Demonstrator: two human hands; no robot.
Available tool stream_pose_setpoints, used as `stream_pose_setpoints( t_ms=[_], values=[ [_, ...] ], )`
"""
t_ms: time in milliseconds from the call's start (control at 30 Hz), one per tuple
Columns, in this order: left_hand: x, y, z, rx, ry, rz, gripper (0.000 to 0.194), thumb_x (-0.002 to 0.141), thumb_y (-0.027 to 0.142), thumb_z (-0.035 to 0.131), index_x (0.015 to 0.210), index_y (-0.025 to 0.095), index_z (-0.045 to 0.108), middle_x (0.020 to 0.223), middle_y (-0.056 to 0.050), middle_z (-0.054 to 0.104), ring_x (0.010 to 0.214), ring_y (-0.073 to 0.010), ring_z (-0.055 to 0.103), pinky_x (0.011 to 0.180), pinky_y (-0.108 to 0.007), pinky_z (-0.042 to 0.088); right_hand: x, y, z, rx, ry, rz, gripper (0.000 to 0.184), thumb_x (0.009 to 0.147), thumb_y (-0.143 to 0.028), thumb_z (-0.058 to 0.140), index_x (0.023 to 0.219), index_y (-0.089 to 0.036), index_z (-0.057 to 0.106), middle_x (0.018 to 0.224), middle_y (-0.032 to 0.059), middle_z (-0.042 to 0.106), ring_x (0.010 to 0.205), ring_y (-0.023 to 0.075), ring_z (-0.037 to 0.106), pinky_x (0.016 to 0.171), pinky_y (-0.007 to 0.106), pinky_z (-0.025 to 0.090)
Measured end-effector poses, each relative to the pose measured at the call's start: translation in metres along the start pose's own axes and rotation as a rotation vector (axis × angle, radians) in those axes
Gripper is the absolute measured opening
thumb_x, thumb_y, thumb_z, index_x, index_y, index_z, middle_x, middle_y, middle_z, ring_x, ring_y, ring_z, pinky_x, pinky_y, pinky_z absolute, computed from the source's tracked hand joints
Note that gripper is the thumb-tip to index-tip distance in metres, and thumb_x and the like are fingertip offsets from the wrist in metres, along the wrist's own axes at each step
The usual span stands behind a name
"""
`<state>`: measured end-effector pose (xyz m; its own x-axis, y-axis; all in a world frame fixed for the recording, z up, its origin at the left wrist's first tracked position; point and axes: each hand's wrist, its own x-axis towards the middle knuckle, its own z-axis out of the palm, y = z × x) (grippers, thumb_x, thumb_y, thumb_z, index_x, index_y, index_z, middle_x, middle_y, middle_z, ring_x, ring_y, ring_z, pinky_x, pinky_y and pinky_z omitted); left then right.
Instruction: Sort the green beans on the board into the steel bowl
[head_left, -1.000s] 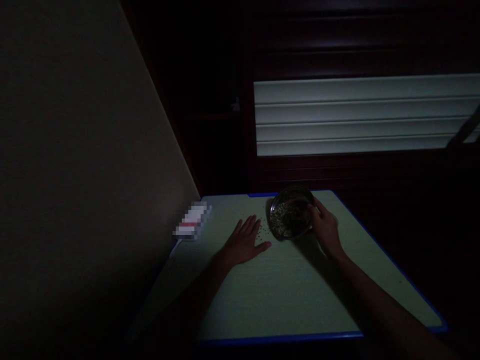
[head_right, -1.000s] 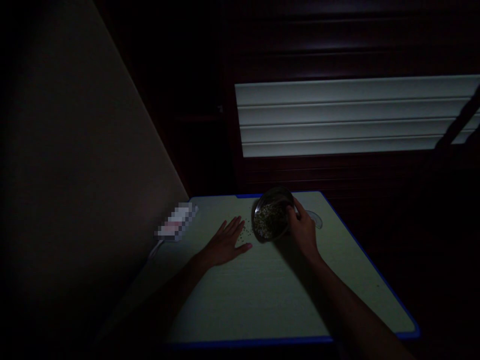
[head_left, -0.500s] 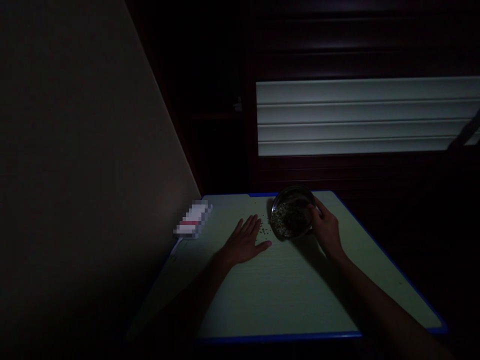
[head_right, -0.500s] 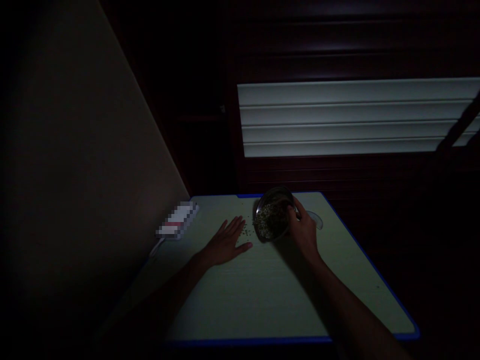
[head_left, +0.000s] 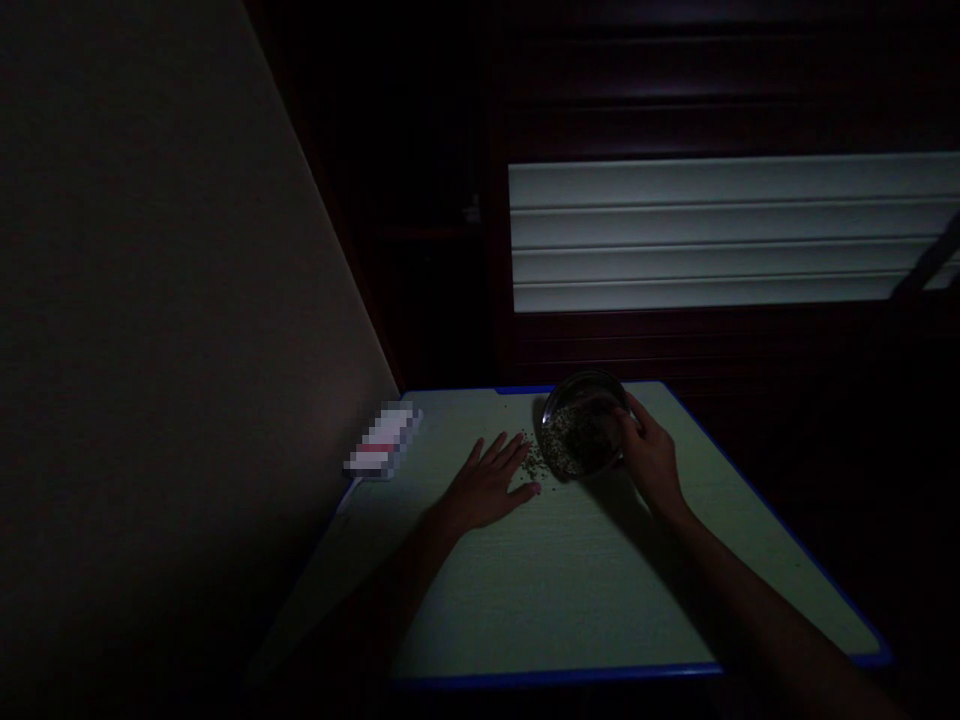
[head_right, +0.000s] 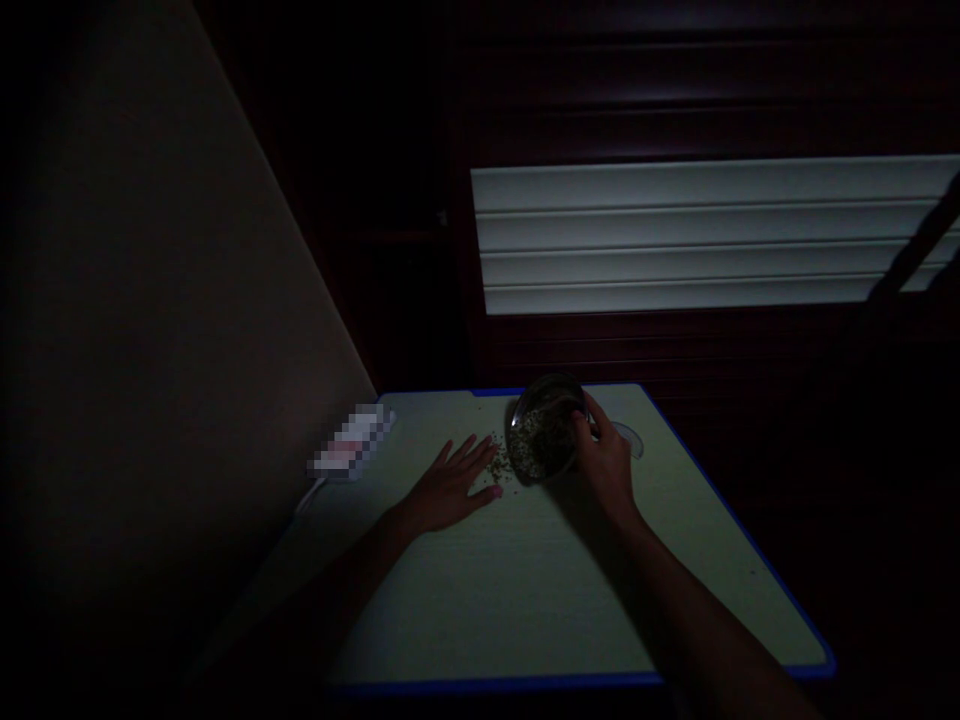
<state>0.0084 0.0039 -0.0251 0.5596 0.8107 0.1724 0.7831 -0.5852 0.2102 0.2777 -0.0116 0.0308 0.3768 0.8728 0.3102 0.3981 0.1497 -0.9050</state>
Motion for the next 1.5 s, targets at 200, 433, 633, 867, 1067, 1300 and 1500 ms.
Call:
stream_pose_setpoints(
  t_ms=[200, 433, 633, 867, 1067, 1300, 1500],
  values=[
    [-0.0007, 0.001, -0.0014, 0.012, -0.002, -0.003, 0.073, 0.089, 0.066, 0.031, 0.152, 0.031, 0.021, 0.163, -0.003, 0.021, 0.149, -0.0277, 0.012, 0.118, -0.053, 0.006, -0.0003, -0.0039, -0.0009, -0.027, 0.016, -0.014, 0.059, 0.089, -0.055, 0.047, 0.136, -0.02, 0.058, 0.092, 0.0088, 0.076, 0.075, 0.0244, 0.068, 0.068, 0.034, 0.052],
    [0.0004, 0.0018, -0.0013, 0.031, -0.004, -0.007, 0.074, 0.089, 0.067, 0.029, 0.152, 0.03, 0.022, 0.163, -0.004, 0.021, 0.149, -0.0276, 0.012, 0.118, -0.053, 0.006, -0.0007, -0.0055, -0.0023, -0.056, 0.011, -0.02, 0.059, 0.089, -0.056, 0.046, 0.135, -0.021, 0.059, 0.089, 0.0089, 0.076, 0.068, 0.022, 0.067, 0.059, 0.029, 0.049],
    [-0.0001, 0.0027, -0.0024, 0.076, -0.017, -0.007, 0.073, 0.089, 0.068, 0.025, 0.153, 0.032, 0.019, 0.163, -0.002, 0.02, 0.149, -0.0261, 0.012, 0.118, -0.052, 0.009, -0.0017, -0.0083, -0.0029, -0.059, 0.002, -0.034, 0.06, 0.089, -0.055, 0.046, 0.136, -0.02, 0.058, 0.089, 0.0087, 0.076, 0.066, 0.0211, 0.066, 0.059, 0.029, 0.048],
    [-0.0001, 0.0028, -0.0014, 0.107, -0.017, -0.013, 0.074, 0.088, 0.069, 0.024, 0.153, 0.033, 0.018, 0.163, 0.0, 0.02, 0.15, -0.0251, 0.01, 0.118, -0.053, 0.01, -0.0027, -0.008, -0.0027, -0.054, 0.002, -0.036, 0.058, 0.091, -0.053, 0.045, 0.137, -0.02, 0.056, 0.09, 0.009, 0.076, 0.065, 0.021, 0.067, 0.056, 0.028, 0.05],
    [0.0001, 0.0017, -0.0014, 0.099, -0.017, -0.01, 0.073, 0.089, 0.068, 0.025, 0.153, 0.034, 0.018, 0.163, 0.0, 0.02, 0.15, -0.0257, 0.011, 0.118, -0.053, 0.011, -0.0011, -0.0047, -0.0015, -0.064, 0.014, -0.031, 0.059, 0.09, -0.054, 0.046, 0.137, -0.02, 0.056, 0.09, 0.0094, 0.076, 0.065, 0.0216, 0.067, 0.055, 0.028, 0.05],
    [0.0002, 0.0009, -0.0003, 0.095, -0.016, -0.016, 0.074, 0.088, 0.069, 0.025, 0.153, 0.033, 0.018, 0.163, -0.001, 0.02, 0.15, -0.0254, 0.011, 0.118, -0.053, 0.011, -0.0017, -0.0085, -0.0029, -0.082, 0.025, -0.042, 0.058, 0.09, -0.052, 0.047, 0.136, -0.019, 0.058, 0.097, 0.0112, 0.076, 0.07, 0.0216, 0.068, 0.065, 0.03, 0.051],
    [-0.0001, 0.0011, -0.001, 0.088, -0.012, -0.008, 0.075, 0.089, 0.068, 0.024, 0.153, 0.031, 0.019, 0.163, -0.002, 0.021, 0.149, -0.0248, 0.012, 0.118, -0.053, 0.011, -0.0025, -0.01, -0.0039, -0.092, 0.017, -0.046, 0.059, 0.091, -0.053, 0.045, 0.138, -0.019, 0.056, 0.089, 0.0089, 0.077, 0.066, 0.0208, 0.066, 0.059, 0.028, 0.049]
  ],
)
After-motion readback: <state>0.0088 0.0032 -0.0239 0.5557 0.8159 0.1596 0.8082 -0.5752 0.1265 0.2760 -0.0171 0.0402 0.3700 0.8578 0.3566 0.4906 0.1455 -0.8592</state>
